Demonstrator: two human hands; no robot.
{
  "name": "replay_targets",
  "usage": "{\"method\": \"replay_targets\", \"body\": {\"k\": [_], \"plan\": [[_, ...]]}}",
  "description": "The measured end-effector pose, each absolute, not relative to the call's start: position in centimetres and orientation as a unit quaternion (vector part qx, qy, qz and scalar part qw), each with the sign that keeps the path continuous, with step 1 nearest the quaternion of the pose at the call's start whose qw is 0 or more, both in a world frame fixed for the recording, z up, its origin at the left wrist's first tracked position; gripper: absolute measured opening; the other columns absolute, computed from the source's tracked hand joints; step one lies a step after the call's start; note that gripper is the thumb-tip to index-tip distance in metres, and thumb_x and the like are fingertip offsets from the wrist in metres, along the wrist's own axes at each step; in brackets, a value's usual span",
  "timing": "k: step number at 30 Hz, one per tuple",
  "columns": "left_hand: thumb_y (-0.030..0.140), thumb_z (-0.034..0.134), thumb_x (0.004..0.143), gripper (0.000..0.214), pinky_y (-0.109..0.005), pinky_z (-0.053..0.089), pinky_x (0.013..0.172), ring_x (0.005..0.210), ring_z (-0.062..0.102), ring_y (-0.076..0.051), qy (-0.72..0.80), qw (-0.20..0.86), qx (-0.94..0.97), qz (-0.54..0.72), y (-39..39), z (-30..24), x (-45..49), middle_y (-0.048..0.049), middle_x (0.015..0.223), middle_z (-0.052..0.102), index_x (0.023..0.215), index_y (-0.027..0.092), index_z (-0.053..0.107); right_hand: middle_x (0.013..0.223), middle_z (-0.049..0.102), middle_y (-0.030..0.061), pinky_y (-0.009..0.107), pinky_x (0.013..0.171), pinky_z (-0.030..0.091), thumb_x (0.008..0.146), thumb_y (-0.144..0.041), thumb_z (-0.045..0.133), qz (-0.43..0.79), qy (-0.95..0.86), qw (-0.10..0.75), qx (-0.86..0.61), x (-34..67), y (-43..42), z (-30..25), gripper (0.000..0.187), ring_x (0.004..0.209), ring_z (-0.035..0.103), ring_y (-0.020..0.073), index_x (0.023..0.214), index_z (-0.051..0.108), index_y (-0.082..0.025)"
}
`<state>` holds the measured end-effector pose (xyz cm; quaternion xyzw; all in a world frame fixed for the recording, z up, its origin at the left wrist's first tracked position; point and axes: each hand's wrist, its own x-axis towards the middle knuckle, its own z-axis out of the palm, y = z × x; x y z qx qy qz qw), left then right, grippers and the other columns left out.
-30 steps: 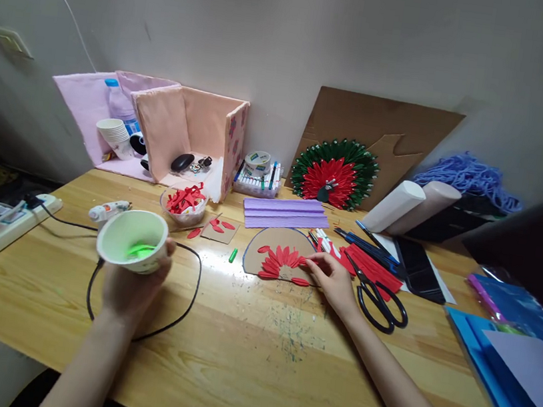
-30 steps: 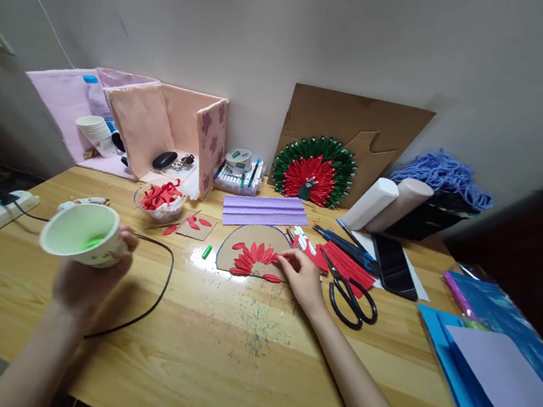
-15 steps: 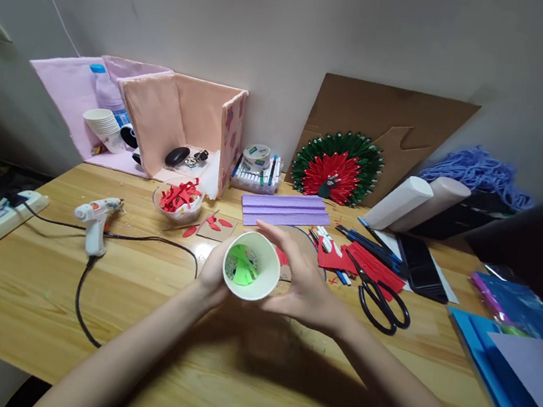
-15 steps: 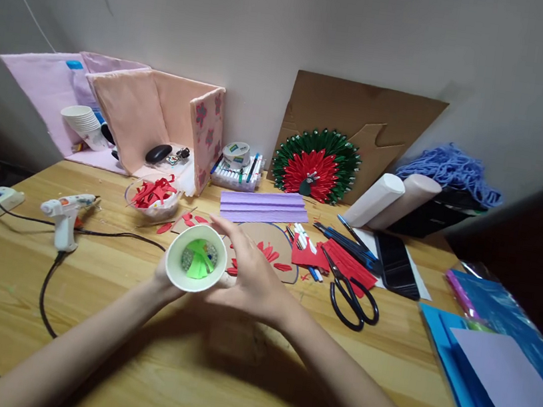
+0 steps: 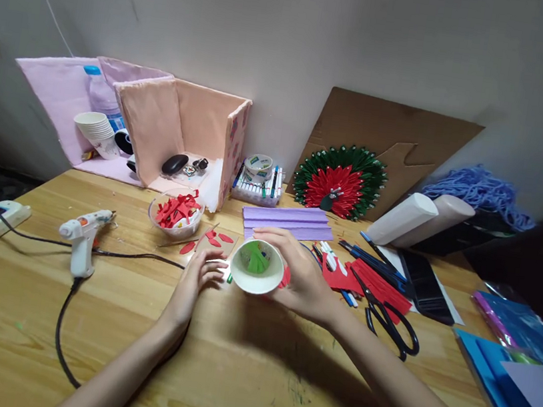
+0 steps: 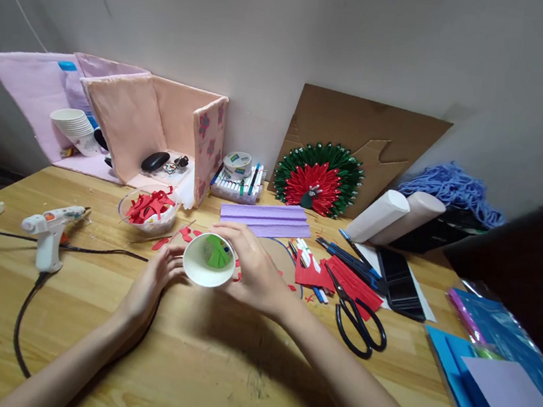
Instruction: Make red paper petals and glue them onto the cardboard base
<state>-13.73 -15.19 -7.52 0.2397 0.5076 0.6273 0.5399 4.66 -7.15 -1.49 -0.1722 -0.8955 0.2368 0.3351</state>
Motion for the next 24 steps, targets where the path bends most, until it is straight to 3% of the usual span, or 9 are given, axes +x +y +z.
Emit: {"method": "replay_targets", "body": {"k": [5, 15, 24], "plan": [[0.045, 0.050, 0.084, 0.032, -0.024, 0.046, 0.066, 0.072, 0.060, -0.014, 0.571, 0.462, 0.219, 0.642, -15.4, -8.1, -14.4, -0.0042, 0.086, 0.064, 0.092, 0.016, 0.059, 0.114, 0.053, 0.0109, 0.040, 0.090, 0.044, 0.069, -0.018, 0.067, 0.255, -0.881, 0.331, -0.220, 1.2, -1.5, -4.1, 0.055, 0.106, 0.052, 0.0249, 0.118, 0.043, -0.021], [0.043, 0.057, 0.080, 0.026, -0.025, 0.041, 0.064, 0.066, 0.054, -0.015, 0.612, 0.472, 0.229, 0.592, -15.5, -7.9, -13.9, -0.0020, 0.073, 0.060, 0.086, 0.018, 0.061, 0.118, 0.054, 0.0123, 0.039, 0.093, 0.043, 0.068, -0.024, 0.069, 0.296, -0.875, 0.311, -0.223, -5.3, 4.6, -7.8, 0.056, 0.109, 0.052, 0.0245, 0.118, 0.045, -0.016], [0.037, 0.048, 0.085, 0.021, -0.031, 0.044, 0.072, 0.077, 0.057, -0.019, 0.654, 0.446, 0.282, 0.542, -15.9, -7.4, -14.3, -0.0065, 0.088, 0.062, 0.093, 0.020, 0.058, 0.118, 0.055, 0.0108, 0.043, 0.094, 0.042, 0.070, -0.025, 0.068, 0.253, -0.879, 0.356, -0.191, -4.2, 4.5, -7.9, 0.056, 0.111, 0.051, 0.0259, 0.120, 0.043, -0.021]]}}
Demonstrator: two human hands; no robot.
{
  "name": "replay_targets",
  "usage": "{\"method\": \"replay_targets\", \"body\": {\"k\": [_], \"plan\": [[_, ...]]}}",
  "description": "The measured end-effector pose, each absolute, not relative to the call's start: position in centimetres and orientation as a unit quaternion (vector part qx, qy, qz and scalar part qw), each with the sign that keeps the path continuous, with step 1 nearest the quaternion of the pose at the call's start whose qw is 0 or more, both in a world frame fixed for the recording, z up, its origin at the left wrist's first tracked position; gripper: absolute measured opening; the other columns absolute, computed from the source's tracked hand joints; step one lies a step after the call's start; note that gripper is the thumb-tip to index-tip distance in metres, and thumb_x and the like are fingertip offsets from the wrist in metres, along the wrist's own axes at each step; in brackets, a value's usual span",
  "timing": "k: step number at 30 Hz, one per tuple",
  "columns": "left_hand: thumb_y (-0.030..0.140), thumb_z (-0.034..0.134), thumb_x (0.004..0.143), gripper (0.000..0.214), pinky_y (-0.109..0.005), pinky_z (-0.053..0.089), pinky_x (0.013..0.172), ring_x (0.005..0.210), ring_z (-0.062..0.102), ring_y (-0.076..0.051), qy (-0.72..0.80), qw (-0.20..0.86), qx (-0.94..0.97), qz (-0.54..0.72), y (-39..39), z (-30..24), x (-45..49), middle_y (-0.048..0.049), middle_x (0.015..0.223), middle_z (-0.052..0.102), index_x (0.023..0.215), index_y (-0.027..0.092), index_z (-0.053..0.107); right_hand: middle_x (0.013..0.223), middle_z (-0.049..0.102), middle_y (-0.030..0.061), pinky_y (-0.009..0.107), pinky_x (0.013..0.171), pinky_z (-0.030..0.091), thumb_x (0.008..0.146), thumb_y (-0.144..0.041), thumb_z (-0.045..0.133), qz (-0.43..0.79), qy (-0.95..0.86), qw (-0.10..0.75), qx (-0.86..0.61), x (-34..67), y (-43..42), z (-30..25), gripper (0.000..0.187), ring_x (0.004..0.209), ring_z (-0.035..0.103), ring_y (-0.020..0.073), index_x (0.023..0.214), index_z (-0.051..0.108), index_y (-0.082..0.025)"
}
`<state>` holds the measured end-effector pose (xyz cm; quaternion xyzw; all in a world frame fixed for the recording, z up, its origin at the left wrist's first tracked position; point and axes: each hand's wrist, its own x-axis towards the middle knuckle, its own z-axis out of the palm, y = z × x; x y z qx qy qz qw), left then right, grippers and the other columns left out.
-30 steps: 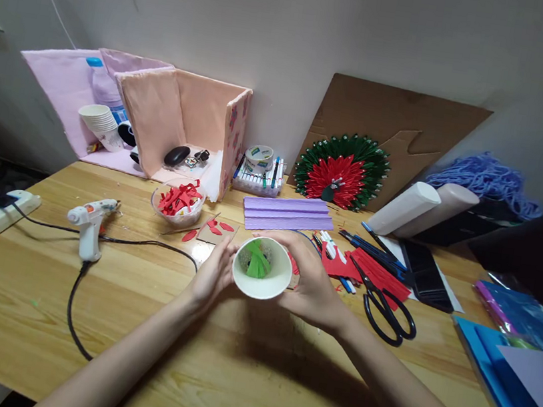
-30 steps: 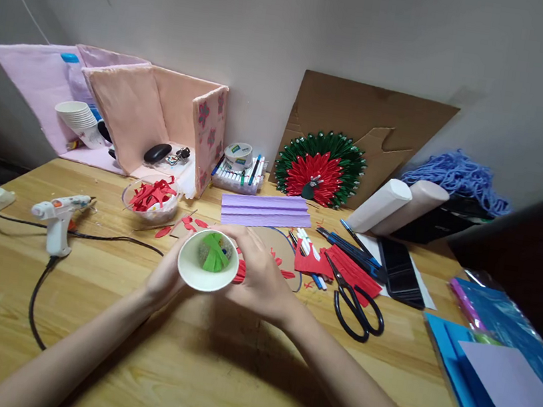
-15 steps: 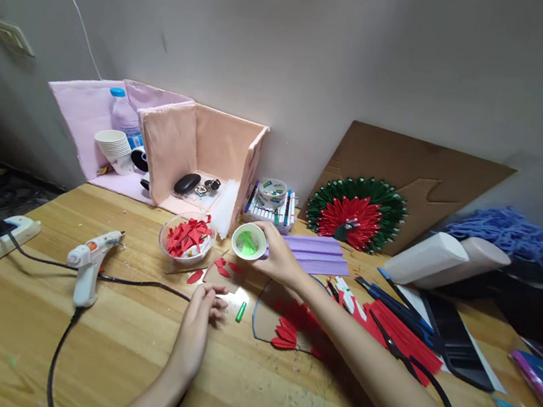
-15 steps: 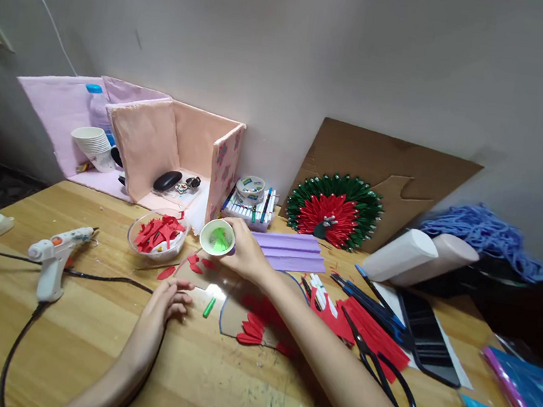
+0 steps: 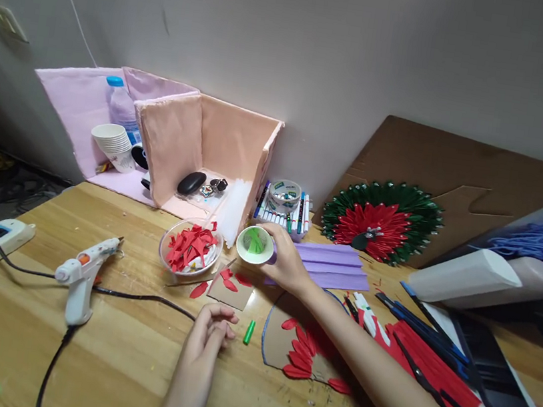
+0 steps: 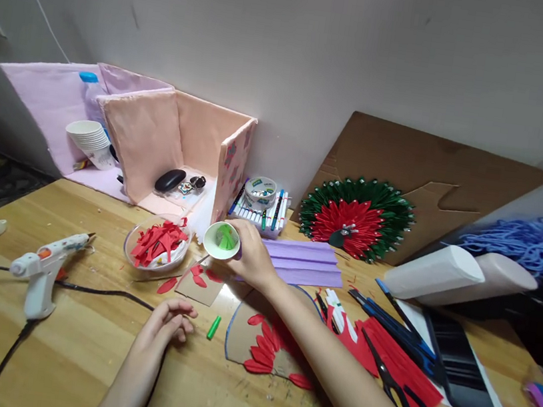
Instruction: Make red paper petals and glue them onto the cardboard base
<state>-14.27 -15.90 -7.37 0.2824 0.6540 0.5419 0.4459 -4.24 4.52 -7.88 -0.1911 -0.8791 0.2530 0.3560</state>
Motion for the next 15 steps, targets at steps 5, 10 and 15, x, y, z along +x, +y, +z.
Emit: {"method": "replay_targets", "body": {"k": [5, 10, 15], "plan": [[0.021, 0.049, 0.085, 0.035, -0.039, 0.035, 0.092, 0.106, 0.049, -0.026, 0.646, 0.178, 0.602, 0.433, -16.1, -4.8, -14.3, -0.0067, 0.116, 0.059, 0.117, 0.029, 0.058, 0.118, 0.054, 0.0119, 0.044, 0.092, 0.043, 0.072, -0.022, 0.068, 0.224, -0.901, 0.343, -0.142, -3.1, 2.3, -6.1, 0.060, 0.110, 0.050, 0.0264, 0.124, 0.039, -0.023], [0.025, 0.044, 0.088, 0.037, -0.049, 0.032, 0.089, 0.112, 0.043, -0.034, 0.733, -0.006, 0.631, 0.254, -13.4, -1.9, -12.4, -0.0135, 0.127, 0.052, 0.124, 0.024, 0.055, 0.113, 0.054, 0.0115, 0.041, 0.088, 0.047, 0.075, -0.015, 0.060, 0.200, -0.903, 0.358, -0.125, -2.3, -0.4, -3.9, 0.054, 0.107, 0.052, 0.0251, 0.124, 0.039, -0.023], [0.036, 0.035, 0.092, 0.037, -0.047, 0.039, 0.074, 0.090, 0.049, -0.033, 0.758, -0.008, 0.628, 0.178, -11.2, -0.4, -10.6, -0.0159, 0.091, 0.061, 0.089, 0.016, 0.066, 0.110, 0.055, 0.0112, 0.041, 0.087, 0.048, 0.078, -0.014, 0.056, 0.190, -0.898, 0.380, -0.118, -1.4, -1.7, -2.7, 0.049, 0.105, 0.054, 0.0251, 0.123, 0.040, -0.024]]}}
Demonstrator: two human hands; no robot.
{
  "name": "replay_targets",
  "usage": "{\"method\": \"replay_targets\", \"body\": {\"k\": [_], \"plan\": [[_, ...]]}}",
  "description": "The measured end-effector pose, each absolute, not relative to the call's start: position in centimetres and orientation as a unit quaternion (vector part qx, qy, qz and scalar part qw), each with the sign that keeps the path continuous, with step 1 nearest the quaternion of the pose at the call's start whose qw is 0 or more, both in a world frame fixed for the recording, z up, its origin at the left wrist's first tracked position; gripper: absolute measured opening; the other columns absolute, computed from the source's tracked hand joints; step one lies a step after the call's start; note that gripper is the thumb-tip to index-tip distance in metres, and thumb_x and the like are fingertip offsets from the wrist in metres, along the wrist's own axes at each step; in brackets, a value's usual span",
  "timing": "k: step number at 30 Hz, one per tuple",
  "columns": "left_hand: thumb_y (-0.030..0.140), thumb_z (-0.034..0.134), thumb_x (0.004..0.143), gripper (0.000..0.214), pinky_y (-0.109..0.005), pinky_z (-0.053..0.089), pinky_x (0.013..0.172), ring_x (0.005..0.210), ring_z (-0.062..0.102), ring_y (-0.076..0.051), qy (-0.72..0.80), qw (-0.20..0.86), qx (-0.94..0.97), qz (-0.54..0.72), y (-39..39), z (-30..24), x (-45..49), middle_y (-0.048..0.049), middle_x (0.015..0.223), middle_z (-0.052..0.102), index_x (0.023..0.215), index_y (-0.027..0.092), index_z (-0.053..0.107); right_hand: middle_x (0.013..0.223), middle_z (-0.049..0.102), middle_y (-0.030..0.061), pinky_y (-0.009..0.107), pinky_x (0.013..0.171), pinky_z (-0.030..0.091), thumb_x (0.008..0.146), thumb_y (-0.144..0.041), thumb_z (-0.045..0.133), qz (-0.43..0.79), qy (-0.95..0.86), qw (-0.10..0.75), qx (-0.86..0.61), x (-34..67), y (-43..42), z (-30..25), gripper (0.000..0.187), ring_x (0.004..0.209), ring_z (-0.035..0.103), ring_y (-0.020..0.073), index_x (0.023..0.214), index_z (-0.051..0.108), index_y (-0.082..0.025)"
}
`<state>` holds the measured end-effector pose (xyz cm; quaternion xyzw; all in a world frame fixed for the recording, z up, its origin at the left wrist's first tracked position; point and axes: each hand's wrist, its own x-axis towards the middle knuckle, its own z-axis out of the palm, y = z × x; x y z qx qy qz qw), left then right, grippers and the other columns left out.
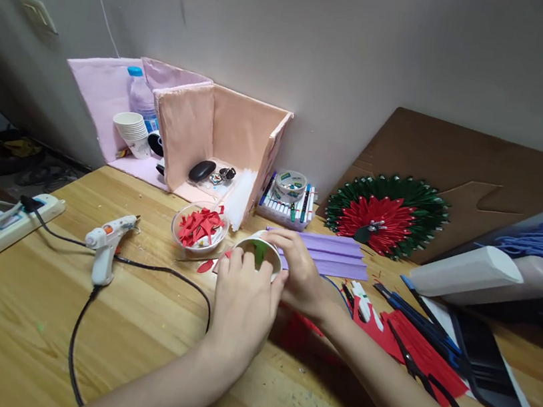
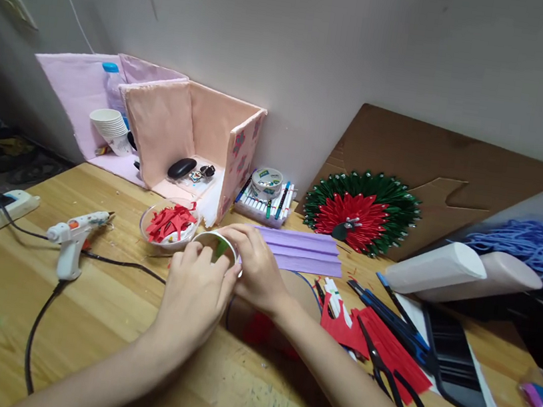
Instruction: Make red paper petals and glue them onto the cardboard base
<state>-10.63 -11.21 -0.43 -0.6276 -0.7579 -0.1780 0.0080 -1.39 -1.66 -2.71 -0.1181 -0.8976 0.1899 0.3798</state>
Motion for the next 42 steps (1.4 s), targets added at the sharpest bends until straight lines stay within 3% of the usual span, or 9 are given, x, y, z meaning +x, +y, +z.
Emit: {"method": "replay_targets", "body": {"k": [4, 9, 12, 16, 21, 28, 34, 38, 42], "plan": [[0.036, 0.030, 0.094, 0.042, -0.048, 0.040, 0.077, 0.092, 0.050, -0.031, -0.755, 0.002, -0.630, -0.182, -11.6, 0.0, -10.1, -0.0141, 0.094, 0.061, 0.087, 0.014, 0.065, 0.110, 0.055, 0.0117, 0.042, 0.086, 0.048, 0.079, -0.015, 0.056, 0.201, -0.895, 0.379, -0.126, -0.6, -1.8, -2.4, 0.045, 0.105, 0.053, 0.0249, 0.120, 0.042, -0.022], [0.034, 0.034, 0.094, 0.042, -0.047, 0.039, 0.089, 0.108, 0.048, -0.030, -0.723, 0.019, -0.644, -0.251, -13.2, -0.7, -10.3, -0.0168, 0.119, 0.056, 0.120, 0.007, 0.052, 0.114, 0.053, 0.0124, 0.042, 0.089, 0.047, 0.075, -0.016, 0.063, 0.224, -0.888, 0.371, -0.155, 0.0, -1.5, -2.8, 0.052, 0.107, 0.052, 0.0253, 0.122, 0.040, -0.021], [0.033, 0.035, 0.094, 0.046, -0.046, 0.037, 0.094, 0.115, 0.044, -0.029, -0.704, 0.027, -0.653, -0.278, -14.0, -1.1, -10.7, -0.0184, 0.127, 0.051, 0.128, 0.005, 0.045, 0.116, 0.052, 0.0129, 0.041, 0.090, 0.046, 0.075, -0.017, 0.065, 0.235, -0.886, 0.370, -0.153, 0.1, -1.3, -2.9, 0.053, 0.108, 0.051, 0.0248, 0.122, 0.040, -0.021], [0.033, 0.035, 0.094, 0.044, -0.047, 0.038, 0.093, 0.113, 0.046, -0.030, -0.701, 0.039, -0.662, -0.263, -13.5, -1.2, -11.1, -0.0185, 0.124, 0.054, 0.126, 0.005, 0.048, 0.115, 0.053, 0.0122, 0.042, 0.090, 0.046, 0.074, -0.019, 0.066, 0.237, -0.883, 0.374, -0.155, 0.0, -1.3, -2.9, 0.054, 0.108, 0.051, 0.0249, 0.121, 0.041, -0.021], [0.043, 0.039, 0.091, 0.041, -0.049, 0.041, 0.086, 0.106, 0.051, -0.033, -0.712, 0.003, -0.677, -0.184, -11.0, -1.0, -11.4, -0.0167, 0.113, 0.060, 0.103, 0.010, 0.061, 0.115, 0.054, 0.0107, 0.040, 0.091, 0.045, 0.072, -0.016, 0.063, 0.271, -0.877, 0.359, -0.169, -0.8, -0.8, -3.8, 0.053, 0.108, 0.052, 0.0246, 0.120, 0.042, -0.021], [0.031, 0.043, 0.091, 0.043, -0.050, 0.037, 0.097, 0.122, 0.041, -0.031, -0.678, 0.065, -0.703, -0.207, -13.4, -1.2, -13.9, -0.0197, 0.132, 0.045, 0.129, 0.011, 0.044, 0.116, 0.055, 0.0115, 0.039, 0.091, 0.044, 0.068, -0.025, 0.071, 0.322, -0.822, 0.360, -0.301, -4.3, 3.5, -7.8, 0.056, 0.108, 0.053, 0.0250, 0.116, 0.044, -0.017], [0.020, 0.043, 0.089, 0.030, -0.045, 0.046, 0.086, 0.105, 0.053, -0.027, -0.665, 0.019, -0.715, -0.215, -17.0, -2.6, -15.3, -0.0133, 0.117, 0.054, 0.118, 0.017, 0.049, 0.124, 0.048, 0.0191, 0.044, 0.099, 0.039, 0.066, -0.030, 0.075, 0.301, -0.825, 0.318, -0.357, -4.1, 3.0, -9.2, 0.073, 0.118, 0.048, 0.0289, 0.124, 0.036, -0.012], [0.019, 0.039, 0.091, 0.024, -0.042, 0.047, 0.084, 0.098, 0.055, -0.024, -0.638, -0.064, -0.736, -0.217, -17.3, -4.1, -14.3, -0.0115, 0.106, 0.057, 0.110, 0.016, 0.052, 0.123, 0.050, 0.0155, 0.043, 0.099, 0.039, 0.080, -0.023, 0.060, 0.218, -0.847, 0.328, -0.357, 1.8, -0.1, -7.8, 0.050, 0.118, 0.047, 0.0265, 0.125, 0.039, -0.017], [0.018, 0.038, 0.091, 0.023, -0.041, 0.047, 0.083, 0.096, 0.055, -0.023, -0.583, -0.156, -0.773, -0.199, -15.3, -5.4, -11.4, -0.0103, 0.103, 0.057, 0.107, 0.016, 0.054, 0.105, 0.058, 0.0089, 0.040, 0.090, 0.044, 0.086, -0.020, 0.047, 0.203, -0.825, 0.313, -0.425, 10.5, -2.5, -7.2, 0.019, 0.102, 0.055, 0.0228, 0.103, 0.055, -0.020]]}}
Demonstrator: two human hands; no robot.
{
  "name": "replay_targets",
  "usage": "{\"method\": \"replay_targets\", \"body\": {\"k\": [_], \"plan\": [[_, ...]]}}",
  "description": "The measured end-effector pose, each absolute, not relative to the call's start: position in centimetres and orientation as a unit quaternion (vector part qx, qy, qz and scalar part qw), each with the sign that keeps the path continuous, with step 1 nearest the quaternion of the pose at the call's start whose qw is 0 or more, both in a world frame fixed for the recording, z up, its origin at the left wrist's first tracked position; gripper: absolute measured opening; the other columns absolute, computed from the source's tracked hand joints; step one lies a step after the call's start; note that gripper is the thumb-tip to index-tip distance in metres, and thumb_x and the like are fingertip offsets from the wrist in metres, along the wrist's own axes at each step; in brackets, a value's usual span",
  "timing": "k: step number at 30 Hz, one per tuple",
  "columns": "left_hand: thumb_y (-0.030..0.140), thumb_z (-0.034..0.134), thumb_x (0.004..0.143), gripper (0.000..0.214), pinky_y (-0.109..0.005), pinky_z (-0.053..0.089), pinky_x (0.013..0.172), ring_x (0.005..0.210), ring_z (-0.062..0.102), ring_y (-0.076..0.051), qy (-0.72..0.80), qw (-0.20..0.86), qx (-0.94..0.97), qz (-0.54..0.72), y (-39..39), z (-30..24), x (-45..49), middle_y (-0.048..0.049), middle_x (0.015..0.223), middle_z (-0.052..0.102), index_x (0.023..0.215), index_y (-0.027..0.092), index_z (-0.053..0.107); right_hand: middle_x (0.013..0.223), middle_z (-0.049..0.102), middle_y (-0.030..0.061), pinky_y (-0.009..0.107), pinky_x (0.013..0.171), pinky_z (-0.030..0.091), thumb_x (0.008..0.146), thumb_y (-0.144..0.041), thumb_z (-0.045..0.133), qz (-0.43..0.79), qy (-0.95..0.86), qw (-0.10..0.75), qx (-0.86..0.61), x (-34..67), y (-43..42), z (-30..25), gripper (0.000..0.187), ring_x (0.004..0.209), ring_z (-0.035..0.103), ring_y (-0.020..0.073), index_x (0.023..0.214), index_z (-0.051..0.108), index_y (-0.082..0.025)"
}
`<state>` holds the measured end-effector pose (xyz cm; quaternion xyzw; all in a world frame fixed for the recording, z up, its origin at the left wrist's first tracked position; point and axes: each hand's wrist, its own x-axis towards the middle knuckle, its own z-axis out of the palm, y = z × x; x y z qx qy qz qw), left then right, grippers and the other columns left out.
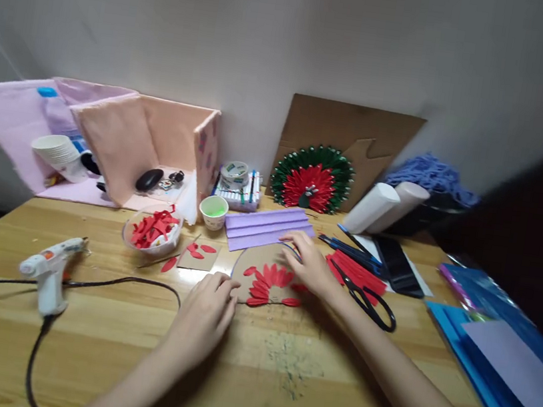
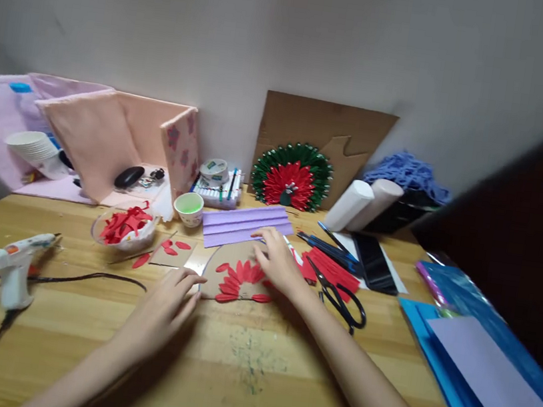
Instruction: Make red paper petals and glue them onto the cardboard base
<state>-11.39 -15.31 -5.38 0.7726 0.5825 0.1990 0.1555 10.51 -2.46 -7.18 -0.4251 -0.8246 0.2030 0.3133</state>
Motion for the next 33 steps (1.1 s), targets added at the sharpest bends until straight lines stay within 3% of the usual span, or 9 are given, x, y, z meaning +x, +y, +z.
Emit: {"method": "replay_targets", "body": {"k": [5, 12, 16, 24, 33], "plan": [[0.021, 0.044, 0.089, 0.019, -0.043, 0.047, 0.084, 0.099, 0.053, -0.025, 0.552, 0.166, 0.795, 0.190, -11.9, -6.3, -6.8, -0.0116, 0.104, 0.056, 0.103, 0.015, 0.055, 0.084, 0.064, 0.0043, 0.032, 0.071, 0.049, 0.085, -0.028, 0.053, 0.324, -0.773, 0.244, -0.487, 17.7, -4.6, -8.1, 0.013, 0.076, 0.061, 0.0172, 0.087, 0.060, -0.018], [0.018, 0.049, 0.085, 0.024, -0.041, 0.048, 0.084, 0.101, 0.053, -0.024, 0.543, 0.132, 0.803, 0.206, -9.3, -7.2, -3.7, -0.0113, 0.107, 0.054, 0.108, 0.015, 0.056, 0.087, 0.062, 0.0043, 0.028, 0.070, 0.046, 0.078, -0.026, 0.064, 0.295, -0.824, 0.206, -0.437, 17.4, -5.4, -8.7, 0.014, 0.080, 0.058, 0.0160, 0.089, 0.062, -0.017], [0.017, 0.047, 0.086, 0.024, -0.043, 0.048, 0.085, 0.103, 0.053, -0.027, 0.580, 0.041, 0.781, 0.230, -10.4, -7.2, -2.7, -0.0174, 0.118, 0.049, 0.108, 0.010, 0.055, 0.082, 0.061, 0.0032, 0.027, 0.068, 0.044, 0.080, -0.022, 0.063, 0.291, -0.841, 0.190, -0.416, 17.2, -5.0, -8.9, 0.007, 0.076, 0.057, 0.0146, 0.084, 0.064, -0.016], [0.014, 0.045, 0.084, 0.039, -0.045, 0.049, 0.088, 0.106, 0.054, -0.031, 0.484, -0.049, 0.854, 0.183, -15.4, -9.5, 0.1, -0.0222, 0.116, 0.055, 0.120, 0.001, 0.048, 0.078, 0.065, 0.0030, 0.026, 0.066, 0.046, 0.082, -0.024, 0.060, 0.383, -0.804, 0.202, -0.407, 16.8, -4.7, -9.0, 0.010, 0.072, 0.059, 0.0139, 0.082, 0.064, -0.015], [0.012, 0.043, 0.084, 0.039, -0.048, 0.045, 0.096, 0.113, 0.051, -0.030, 0.507, 0.037, 0.838, 0.198, -15.7, -10.5, -0.2, -0.0207, 0.121, 0.051, 0.122, 0.006, 0.047, 0.073, 0.063, 0.0013, 0.024, 0.060, 0.045, 0.078, -0.028, 0.062, 0.491, -0.735, 0.175, -0.434, 15.5, -4.2, -8.7, 0.017, 0.066, 0.057, 0.0124, 0.086, 0.064, -0.014]]}}
